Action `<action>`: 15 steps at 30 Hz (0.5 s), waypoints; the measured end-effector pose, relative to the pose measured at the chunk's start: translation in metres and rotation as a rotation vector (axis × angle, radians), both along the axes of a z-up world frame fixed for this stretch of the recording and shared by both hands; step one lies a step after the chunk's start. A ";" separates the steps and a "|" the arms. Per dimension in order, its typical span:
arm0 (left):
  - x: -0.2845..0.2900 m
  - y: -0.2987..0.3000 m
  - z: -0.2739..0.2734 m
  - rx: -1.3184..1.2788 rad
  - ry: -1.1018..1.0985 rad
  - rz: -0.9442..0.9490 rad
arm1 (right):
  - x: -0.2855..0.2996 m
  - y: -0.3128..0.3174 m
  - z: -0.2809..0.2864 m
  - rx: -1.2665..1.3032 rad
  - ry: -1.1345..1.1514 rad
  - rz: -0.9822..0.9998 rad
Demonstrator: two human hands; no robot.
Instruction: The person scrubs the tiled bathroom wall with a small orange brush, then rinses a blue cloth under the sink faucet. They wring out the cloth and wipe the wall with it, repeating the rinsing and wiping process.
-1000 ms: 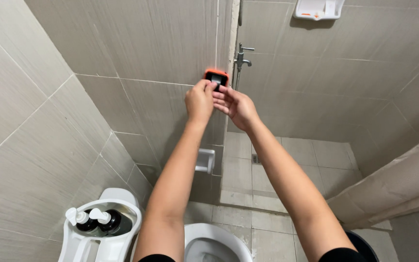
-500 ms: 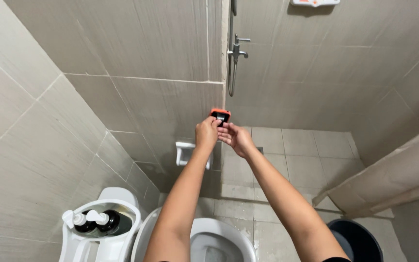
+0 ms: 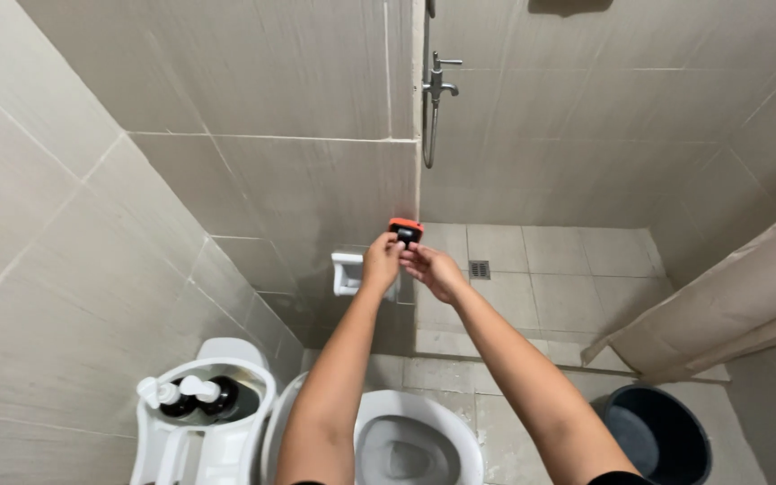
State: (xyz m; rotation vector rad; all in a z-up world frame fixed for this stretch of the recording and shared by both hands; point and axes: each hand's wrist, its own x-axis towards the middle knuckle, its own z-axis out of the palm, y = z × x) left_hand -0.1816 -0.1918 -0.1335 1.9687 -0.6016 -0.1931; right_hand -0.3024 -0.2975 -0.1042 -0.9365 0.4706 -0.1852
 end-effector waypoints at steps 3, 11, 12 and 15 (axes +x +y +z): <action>-0.022 0.018 0.041 -0.099 0.083 -0.102 | -0.005 0.007 0.013 0.007 -0.027 -0.034; -0.021 0.043 0.058 -0.132 0.098 -0.095 | -0.033 0.056 0.073 -0.020 -0.059 -0.087; -0.020 0.042 0.055 -0.147 0.129 -0.107 | -0.037 0.058 0.077 -0.032 -0.052 -0.085; -0.030 0.046 0.057 -0.201 0.220 -0.119 | -0.046 0.055 0.082 -0.035 -0.049 -0.085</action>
